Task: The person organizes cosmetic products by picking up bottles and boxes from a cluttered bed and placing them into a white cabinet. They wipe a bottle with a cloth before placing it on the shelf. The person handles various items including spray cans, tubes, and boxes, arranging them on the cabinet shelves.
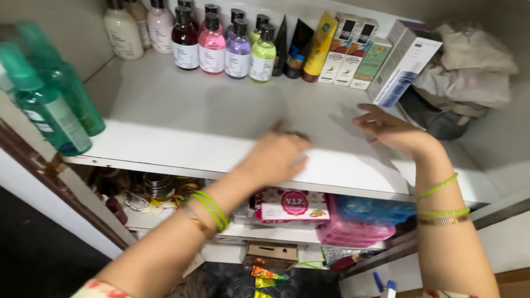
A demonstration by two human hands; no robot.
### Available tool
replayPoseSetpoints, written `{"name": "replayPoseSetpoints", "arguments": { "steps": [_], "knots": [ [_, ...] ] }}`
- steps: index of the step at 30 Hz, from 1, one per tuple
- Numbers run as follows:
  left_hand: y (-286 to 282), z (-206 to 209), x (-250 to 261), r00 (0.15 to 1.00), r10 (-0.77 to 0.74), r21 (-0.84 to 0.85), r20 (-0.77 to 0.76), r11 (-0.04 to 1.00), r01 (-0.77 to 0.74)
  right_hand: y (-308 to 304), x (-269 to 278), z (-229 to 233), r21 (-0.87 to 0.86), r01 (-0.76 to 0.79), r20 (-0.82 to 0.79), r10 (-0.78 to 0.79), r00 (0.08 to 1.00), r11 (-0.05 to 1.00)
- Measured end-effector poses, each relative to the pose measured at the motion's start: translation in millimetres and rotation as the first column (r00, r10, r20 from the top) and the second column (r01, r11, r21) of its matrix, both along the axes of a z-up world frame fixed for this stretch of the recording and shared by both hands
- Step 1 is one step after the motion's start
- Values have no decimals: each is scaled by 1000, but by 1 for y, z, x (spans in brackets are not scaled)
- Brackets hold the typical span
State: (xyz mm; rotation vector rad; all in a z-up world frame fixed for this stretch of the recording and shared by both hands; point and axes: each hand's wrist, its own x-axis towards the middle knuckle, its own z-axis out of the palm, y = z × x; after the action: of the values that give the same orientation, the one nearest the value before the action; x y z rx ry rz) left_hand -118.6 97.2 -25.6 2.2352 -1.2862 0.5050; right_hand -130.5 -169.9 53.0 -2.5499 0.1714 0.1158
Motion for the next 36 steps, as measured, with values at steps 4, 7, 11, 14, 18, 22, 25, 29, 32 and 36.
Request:
{"name": "replayPoseSetpoints", "arguments": {
  "steps": [4,7,11,14,18,22,25,29,32,36],
  "knots": [
    [76,7,43,975,217,5,52,976,-218,49,-17,2,-37,-330,72,332,940,943],
    [124,4,59,933,347,-41,97,938,-344,83,-12,1,-143,-467,132,485,865,873],
    [156,-8,60,897,440,-102,35,895,-435,133,3,-1,-372,-627,183,716,673,684],
    [157,-14,59,891,434,-87,135,901,-425,167,9,-9,-371,-692,189,780,596,619],
    [148,-21,49,863,447,-31,235,891,-453,196,21,-18,-393,-721,102,806,583,571],
    [148,-19,43,855,432,-97,287,901,-423,212,36,-18,-382,-726,74,802,592,571],
    [148,-14,40,875,428,-84,227,904,-420,221,40,-16,-375,-715,44,782,622,590],
    [149,-10,36,878,431,-89,208,902,-422,231,36,-13,-430,-697,-15,767,641,574],
    [149,-5,35,894,425,-66,142,905,-420,235,29,-8,-455,-673,-48,739,672,583],
    [149,-3,34,890,432,-101,147,902,-421,237,27,4,-403,-707,-123,731,672,582]
  ]
}}
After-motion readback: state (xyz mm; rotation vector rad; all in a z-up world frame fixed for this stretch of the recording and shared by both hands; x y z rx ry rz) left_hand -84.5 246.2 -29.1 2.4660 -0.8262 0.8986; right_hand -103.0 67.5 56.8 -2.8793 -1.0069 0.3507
